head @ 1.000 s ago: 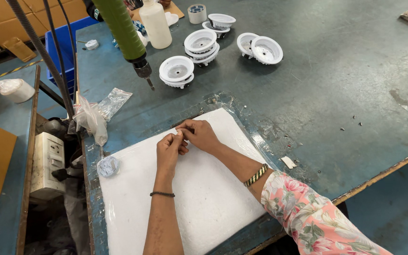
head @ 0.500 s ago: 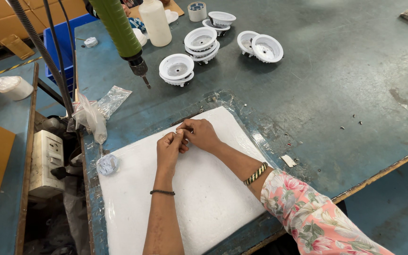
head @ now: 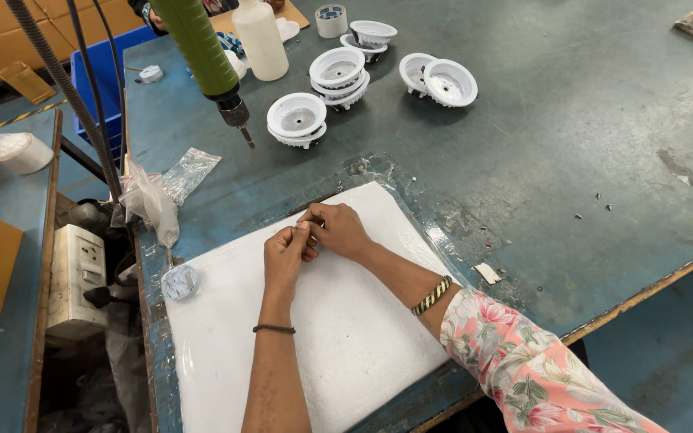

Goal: The person assembles small white plastic components by hand, repeatedly picking up parts and inserting them into larger white circular housings. The person handles the parts one at a time and places the assembled units on the table.

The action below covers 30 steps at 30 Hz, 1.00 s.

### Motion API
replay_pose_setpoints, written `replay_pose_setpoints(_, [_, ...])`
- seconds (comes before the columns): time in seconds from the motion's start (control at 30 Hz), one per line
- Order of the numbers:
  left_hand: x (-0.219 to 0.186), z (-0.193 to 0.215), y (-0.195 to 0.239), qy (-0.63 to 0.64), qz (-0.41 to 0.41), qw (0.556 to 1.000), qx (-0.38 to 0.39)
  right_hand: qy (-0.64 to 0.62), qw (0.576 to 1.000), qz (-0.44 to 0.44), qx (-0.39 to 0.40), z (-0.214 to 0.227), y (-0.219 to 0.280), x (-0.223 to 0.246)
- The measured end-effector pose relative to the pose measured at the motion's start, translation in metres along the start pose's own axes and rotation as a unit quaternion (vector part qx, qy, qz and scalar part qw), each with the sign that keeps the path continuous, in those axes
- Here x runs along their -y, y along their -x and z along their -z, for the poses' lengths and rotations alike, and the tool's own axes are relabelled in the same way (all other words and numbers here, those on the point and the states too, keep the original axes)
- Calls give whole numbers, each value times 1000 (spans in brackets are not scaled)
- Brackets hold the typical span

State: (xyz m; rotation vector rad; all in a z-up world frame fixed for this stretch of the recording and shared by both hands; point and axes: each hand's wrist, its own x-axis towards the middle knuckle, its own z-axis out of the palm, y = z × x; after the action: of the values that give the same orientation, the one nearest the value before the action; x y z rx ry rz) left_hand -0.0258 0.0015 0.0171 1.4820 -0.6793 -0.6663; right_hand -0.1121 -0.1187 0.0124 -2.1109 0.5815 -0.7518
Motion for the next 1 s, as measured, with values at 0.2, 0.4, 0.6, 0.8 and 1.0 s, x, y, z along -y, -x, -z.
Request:
replay_pose_setpoints(0.2, [4, 1, -2, 7, -5, 1000, 2, -13, 999, 26, -21, -3, -1, -7])
replay_pose_setpoints(0.4, [7, 1, -4, 3, 1, 1000, -6, -138, 984, 69, -83, -5, -6, -15])
replay_pose_setpoints(0.6, [6, 1, -3, -4, 1, 1000, -3, -140, 987, 0, -83, -4, -8, -14])
replay_pose_setpoints(0.8, [1, 0, -1, -10, 0, 1000, -7, -167, 983, -4, -80, -4, -8, -14])
replay_pose_setpoints(1.0, [-2, -2, 0, -28, 15, 999, -23, -162, 984, -13, -70, -4, -9, -14])
